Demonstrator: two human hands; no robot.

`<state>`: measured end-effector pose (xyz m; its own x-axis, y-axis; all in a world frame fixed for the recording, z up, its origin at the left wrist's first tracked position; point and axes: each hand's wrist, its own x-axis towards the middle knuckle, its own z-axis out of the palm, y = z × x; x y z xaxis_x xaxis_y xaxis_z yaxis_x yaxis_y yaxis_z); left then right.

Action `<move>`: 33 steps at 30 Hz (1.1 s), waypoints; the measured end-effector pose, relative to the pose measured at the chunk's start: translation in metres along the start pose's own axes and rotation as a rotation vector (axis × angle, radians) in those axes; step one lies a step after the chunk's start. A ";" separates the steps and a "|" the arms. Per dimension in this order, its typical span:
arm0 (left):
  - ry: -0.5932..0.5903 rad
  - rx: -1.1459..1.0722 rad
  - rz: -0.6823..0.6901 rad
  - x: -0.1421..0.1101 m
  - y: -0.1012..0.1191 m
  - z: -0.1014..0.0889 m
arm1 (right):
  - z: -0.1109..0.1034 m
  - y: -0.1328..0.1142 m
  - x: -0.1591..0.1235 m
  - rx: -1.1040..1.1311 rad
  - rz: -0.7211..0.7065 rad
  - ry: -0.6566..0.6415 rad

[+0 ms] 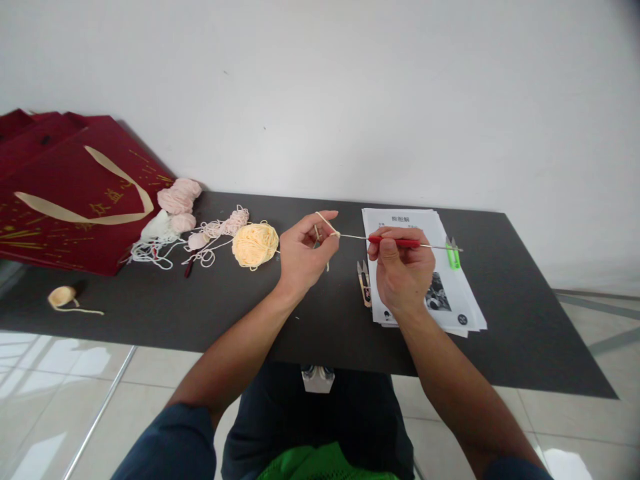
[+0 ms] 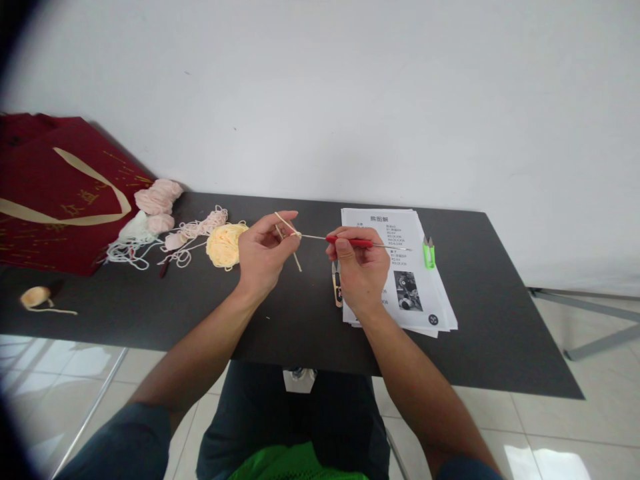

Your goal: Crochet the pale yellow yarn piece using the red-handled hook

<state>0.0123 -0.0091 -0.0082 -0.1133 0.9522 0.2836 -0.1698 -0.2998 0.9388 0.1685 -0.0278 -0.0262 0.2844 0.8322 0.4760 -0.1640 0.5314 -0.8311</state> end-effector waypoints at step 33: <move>0.248 0.148 0.001 -0.001 -0.013 0.004 | 0.008 -0.002 -0.022 -0.397 -0.362 -0.104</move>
<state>0.0189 -0.0063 -0.0199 -0.3519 0.9034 0.2448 -0.0270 -0.2713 0.9621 0.1548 -0.0461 -0.0329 0.1581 0.6294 0.7608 0.3016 0.7029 -0.6442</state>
